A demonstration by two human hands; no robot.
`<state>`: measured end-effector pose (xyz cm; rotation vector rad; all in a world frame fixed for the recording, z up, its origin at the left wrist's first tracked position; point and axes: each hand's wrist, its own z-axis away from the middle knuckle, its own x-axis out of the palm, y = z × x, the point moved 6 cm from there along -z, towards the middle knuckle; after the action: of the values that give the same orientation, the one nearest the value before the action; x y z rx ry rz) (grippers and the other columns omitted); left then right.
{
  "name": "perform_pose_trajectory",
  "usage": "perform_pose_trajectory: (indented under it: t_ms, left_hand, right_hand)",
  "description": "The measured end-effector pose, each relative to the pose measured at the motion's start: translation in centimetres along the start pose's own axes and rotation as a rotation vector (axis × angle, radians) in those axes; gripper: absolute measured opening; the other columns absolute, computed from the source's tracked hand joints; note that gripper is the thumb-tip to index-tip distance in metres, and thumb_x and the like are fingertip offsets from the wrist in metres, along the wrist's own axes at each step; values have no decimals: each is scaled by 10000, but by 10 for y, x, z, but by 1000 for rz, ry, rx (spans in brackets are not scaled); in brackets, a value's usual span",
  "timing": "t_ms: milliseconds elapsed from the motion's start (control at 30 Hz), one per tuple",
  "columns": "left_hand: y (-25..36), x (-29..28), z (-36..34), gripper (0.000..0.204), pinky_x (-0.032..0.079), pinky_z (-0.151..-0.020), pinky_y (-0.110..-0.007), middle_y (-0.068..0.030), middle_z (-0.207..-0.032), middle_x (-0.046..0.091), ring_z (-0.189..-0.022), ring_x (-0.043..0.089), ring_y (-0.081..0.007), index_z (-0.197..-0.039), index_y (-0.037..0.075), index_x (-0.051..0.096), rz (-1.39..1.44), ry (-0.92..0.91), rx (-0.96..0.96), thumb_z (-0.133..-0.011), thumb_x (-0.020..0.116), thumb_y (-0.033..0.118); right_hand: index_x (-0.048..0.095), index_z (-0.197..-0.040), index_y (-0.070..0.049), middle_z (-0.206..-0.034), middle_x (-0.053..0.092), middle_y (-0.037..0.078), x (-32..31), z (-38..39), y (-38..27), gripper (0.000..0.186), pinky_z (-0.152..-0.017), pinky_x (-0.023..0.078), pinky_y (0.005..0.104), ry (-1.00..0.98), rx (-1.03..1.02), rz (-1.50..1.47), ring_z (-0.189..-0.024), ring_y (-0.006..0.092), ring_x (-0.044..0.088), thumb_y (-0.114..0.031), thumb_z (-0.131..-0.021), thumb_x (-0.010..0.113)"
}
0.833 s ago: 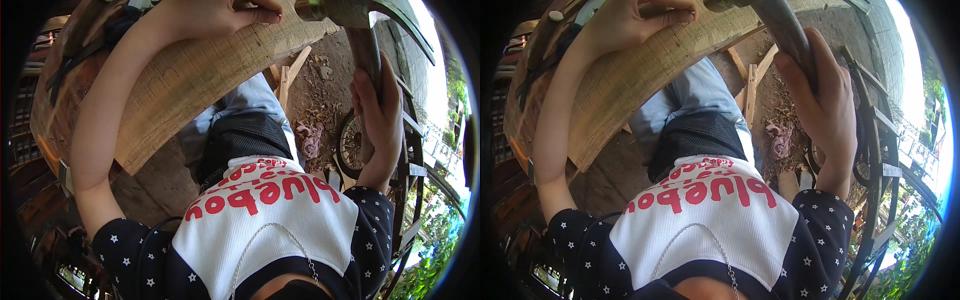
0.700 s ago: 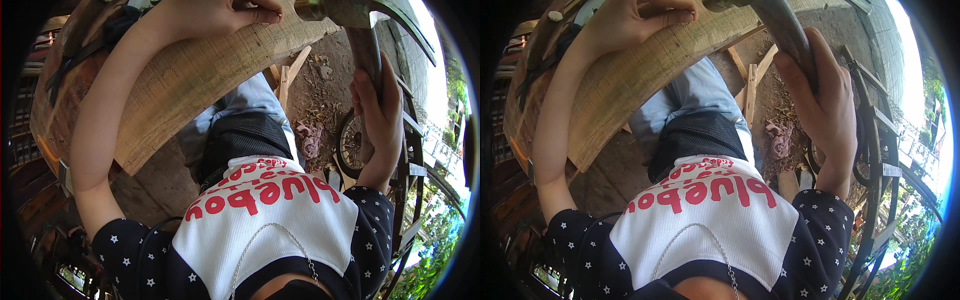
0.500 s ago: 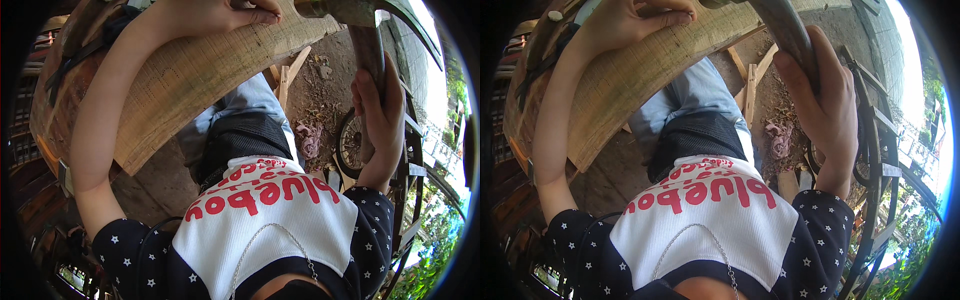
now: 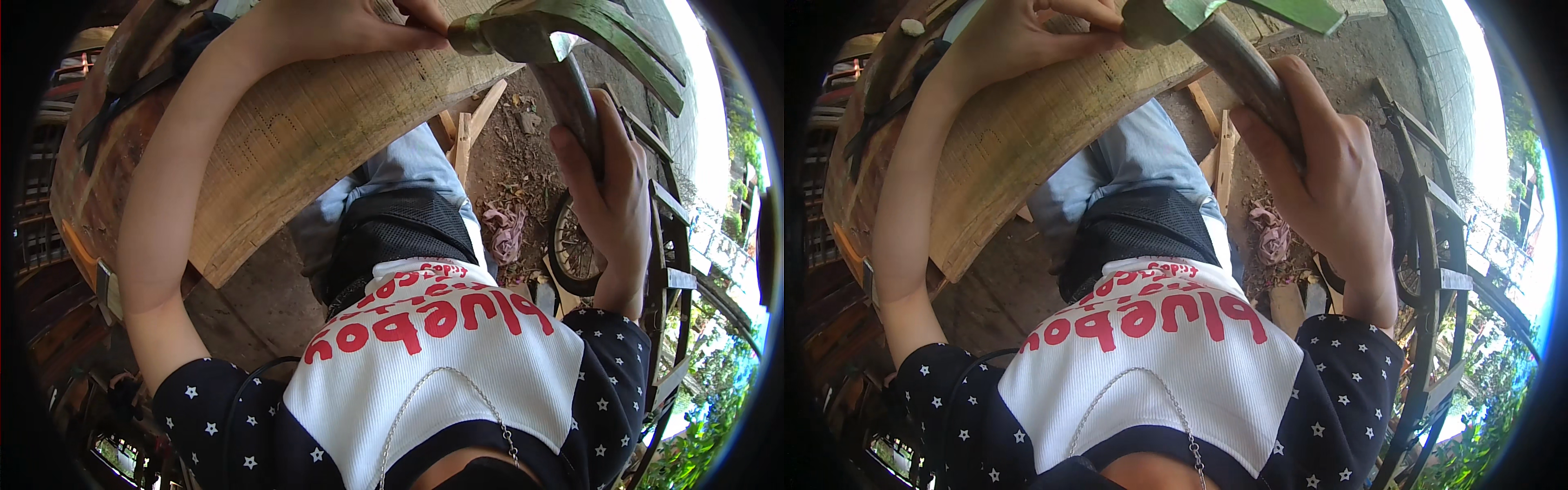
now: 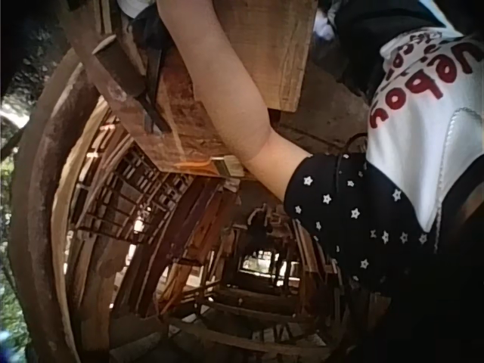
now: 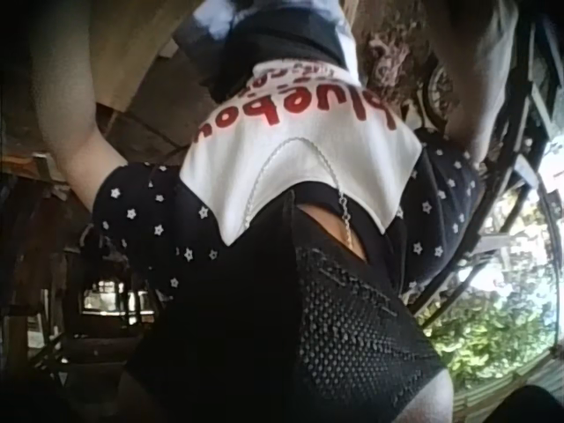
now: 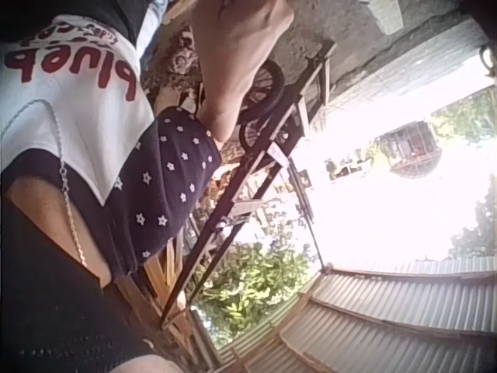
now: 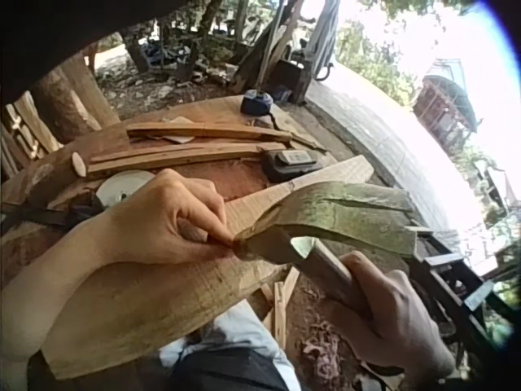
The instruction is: Preparing a wooden plank by brushing it and then hammering a nail to secure it to a frame.
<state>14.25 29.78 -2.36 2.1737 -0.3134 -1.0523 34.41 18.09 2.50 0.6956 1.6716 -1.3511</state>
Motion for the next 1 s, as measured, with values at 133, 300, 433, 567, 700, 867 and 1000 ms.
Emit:
perform_pose_trajectory:
  t_ms: [133,300,433,567,700,867,1000]
  left_hand:
    - [1,0,0,147,524,-641,-319,-77,-825,731,-767,661,-179,-915,38,801,10,12,15,-797,836,117]
    - [3,0,0,144,520,-637,-318,-77,-819,729,-751,656,-183,-906,31,797,-20,11,26,-801,837,121]
    - [1,1,1,157,516,-633,-319,-78,-820,727,-750,653,-186,-909,28,795,-13,24,-6,-793,842,123]
    - [0,1,1,183,514,-625,-322,-80,-824,723,-754,652,-184,-937,26,793,-1,21,22,-776,841,100]
    - [2,3,0,186,520,-614,-312,-82,-827,722,-756,659,-184,-947,25,791,-25,6,67,-771,828,73]
    - [0,3,3,160,536,-610,-292,-100,-843,748,-731,692,-190,-906,15,786,43,53,-19,-769,832,85]
    - [2,1,4,171,539,-611,-290,-114,-836,760,-720,704,-180,-891,10,784,26,65,1,-781,848,125]
  right_hand:
    - [589,-1144,-24,-656,585,164,-4,1,2,273,-542,446,377,50,48,-139,-525,326,596,-208,-958,671]
    - [585,-1152,-3,-656,581,179,-1,1,2,300,-553,456,383,18,-29,-48,-555,354,619,-204,-951,681]
    - [585,-1165,1,-669,577,197,-1,2,5,315,-553,456,398,27,-3,-41,-573,378,617,-191,-941,694]
    - [583,-1150,-4,-657,573,184,0,2,2,293,-542,447,393,24,-30,-57,-564,375,611,-192,-950,683]
    - [577,-1162,-4,-664,576,183,2,0,6,301,-547,451,395,33,-10,-65,-561,380,597,-195,-953,679]
    - [581,-1178,5,-667,585,160,-2,0,14,320,-534,433,375,46,-9,-74,-526,295,582,-219,-967,670]
    - [597,-1157,2,-669,583,129,-6,3,25,310,-537,418,347,50,106,-118,-531,216,558,-244,-977,658]
